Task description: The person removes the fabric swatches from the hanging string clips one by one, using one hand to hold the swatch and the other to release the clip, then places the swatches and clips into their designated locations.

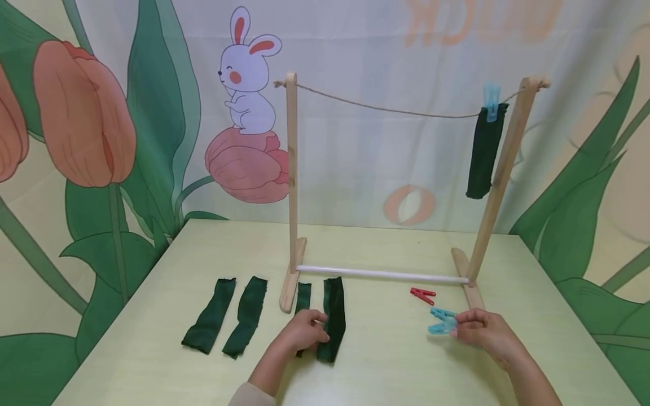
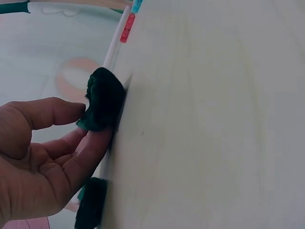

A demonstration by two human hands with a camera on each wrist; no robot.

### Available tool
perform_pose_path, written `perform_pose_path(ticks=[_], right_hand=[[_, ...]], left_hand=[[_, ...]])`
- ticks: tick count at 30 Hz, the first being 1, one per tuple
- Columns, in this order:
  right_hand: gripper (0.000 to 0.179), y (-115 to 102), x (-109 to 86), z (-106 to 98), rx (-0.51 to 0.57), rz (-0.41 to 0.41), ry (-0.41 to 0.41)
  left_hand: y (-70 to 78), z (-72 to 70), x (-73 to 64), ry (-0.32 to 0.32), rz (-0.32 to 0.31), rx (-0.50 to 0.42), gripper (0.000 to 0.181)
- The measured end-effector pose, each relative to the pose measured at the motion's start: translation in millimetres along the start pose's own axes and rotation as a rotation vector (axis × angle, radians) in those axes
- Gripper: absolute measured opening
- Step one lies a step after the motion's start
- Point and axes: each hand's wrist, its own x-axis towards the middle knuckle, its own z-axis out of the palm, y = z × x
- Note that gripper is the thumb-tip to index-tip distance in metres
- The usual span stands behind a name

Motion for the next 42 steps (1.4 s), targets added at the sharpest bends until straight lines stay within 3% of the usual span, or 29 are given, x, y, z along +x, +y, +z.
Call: perform_pose_path(ticks=[8,25,38,42], right_hand=[[0.033,5,2.8,0,-0.065,0.053,-0.015],[0.029,15,11.3,2,-0.301,0.088,-0.005],[0.035,12,5.4,-4,-0.298,0.073,0.005],[0.04,8,-0.1,-13,-0.228,-0.027,-0.032]], left_hand=[[4.7,-9.3,-9.5,-0.079,-0.036,0.011,0.037],[6.3,-8.5,-9.6,-0.114,-0.069,-0.017,0.035],[17.4,-20.5,-18.7,-0.14,-0.019,-0.059,0.039],[23.5,-22.7,-17.9,-0.147,0.029,-0.068,0.04]])
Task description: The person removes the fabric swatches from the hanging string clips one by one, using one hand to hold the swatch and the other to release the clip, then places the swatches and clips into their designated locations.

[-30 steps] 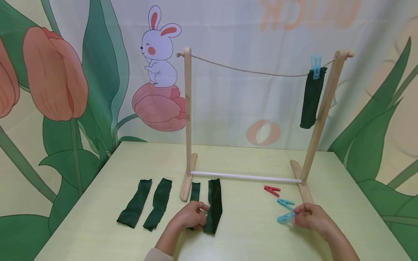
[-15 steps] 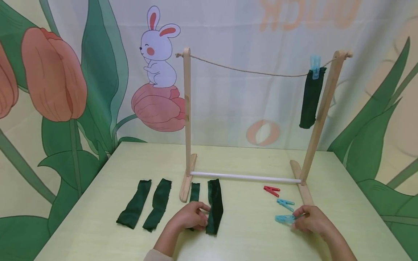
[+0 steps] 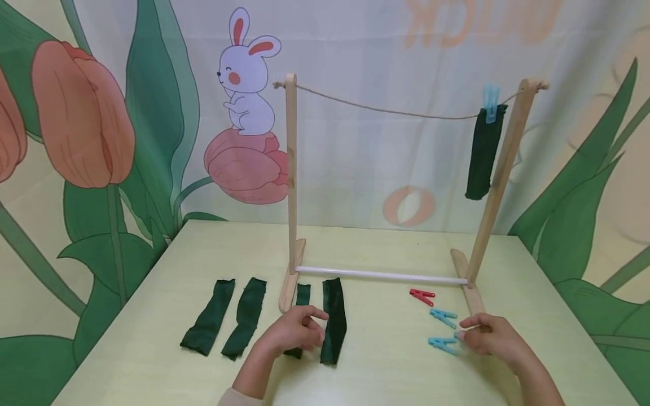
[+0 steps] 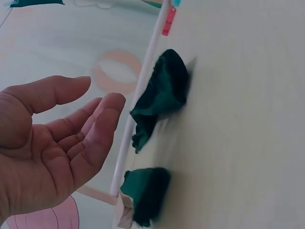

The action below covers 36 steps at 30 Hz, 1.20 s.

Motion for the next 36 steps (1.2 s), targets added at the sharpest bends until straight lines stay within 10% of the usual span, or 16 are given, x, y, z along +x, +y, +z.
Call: perform_pose_path(ticks=[18,36], right_hand=[[0.041,-37,-7.4,-24,0.088,-0.278,-0.021],[0.033,-80,-3.2,-58,-0.032,-0.497,0.13]], left_hand=[[36.1,16.6,12.9,0.076,0.245,0.007,0.031],[63.4,28.3,38.7,0.127,0.297,-0.008,0.027]])
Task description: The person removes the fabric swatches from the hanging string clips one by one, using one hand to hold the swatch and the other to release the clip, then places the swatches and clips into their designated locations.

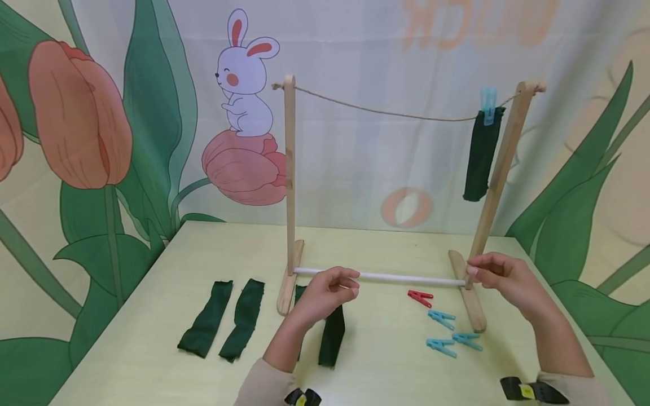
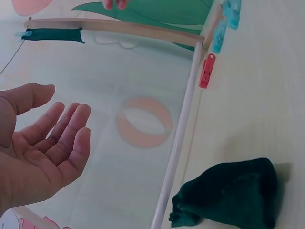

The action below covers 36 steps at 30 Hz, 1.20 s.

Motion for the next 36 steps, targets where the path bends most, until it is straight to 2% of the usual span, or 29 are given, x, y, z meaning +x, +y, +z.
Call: perform_pose_path(ticks=[9,20,23,30,33,36], right_hand=[[0.021,-16,12.1,-13,0.036,-0.114,0.068],[0.03,-45,22.0,-30,0.064,-0.164,0.186],[0.03,-49,24.8,-34,0.124,-0.186,0.218],[0.026,-58,31.1,-42,0.35,-0.23,0.244],[0.027,-62,32.9,-43,0.403,-0.238,0.245],[0.03,-66,34.0,-44,0.397,-0.229,0.25]], left_hand=[[11.9,6.3,13.5,0.012,0.06,-0.007,0.028],[21.4,11.3,32.1,0.056,0.092,-0.017,0.027],[25.4,13.3,36.0,0.067,0.092,-0.01,0.027],[34.6,17.5,45.7,0.079,0.102,0.002,0.025],[38.1,19.3,48.6,0.078,0.104,0.008,0.025],[40.3,21.7,51.2,0.072,0.104,0.009,0.025]])
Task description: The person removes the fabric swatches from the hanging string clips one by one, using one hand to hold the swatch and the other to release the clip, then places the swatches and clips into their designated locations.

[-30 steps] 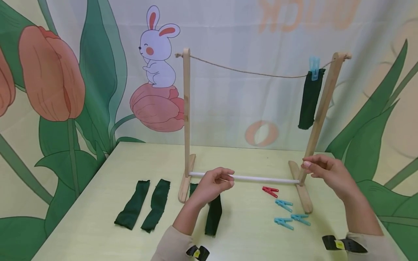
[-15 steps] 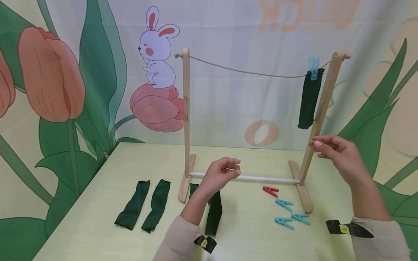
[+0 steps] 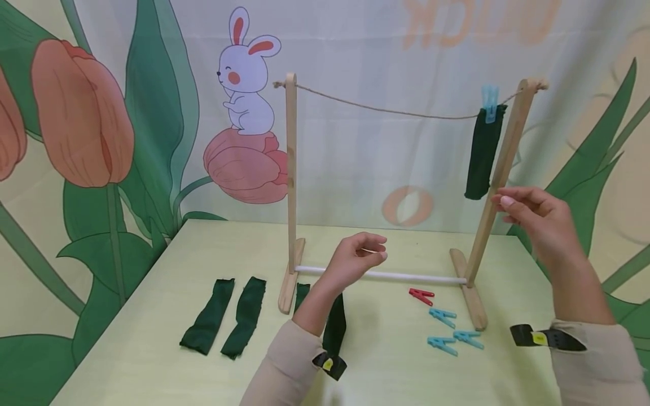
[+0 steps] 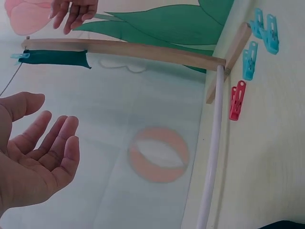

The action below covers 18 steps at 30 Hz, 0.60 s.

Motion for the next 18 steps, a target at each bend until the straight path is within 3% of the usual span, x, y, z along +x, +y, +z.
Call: perform_pose_path(ticks=[6,10,18], right_hand=[[0.035,-8,8.1,-1,-0.058,0.022,0.015],[0.034,-13,16.3,-3,0.012,0.008,0.006],[0.036,-29,30.4,0,0.051,-0.008,0.01]], left_hand=[[1.5,5.2,8.5,0.0,0.005,0.012,0.024],[5.0,7.8,15.5,0.007,0.02,0.03,0.023],[15.1,11.4,31.1,0.049,0.035,-0.004,0.022]])
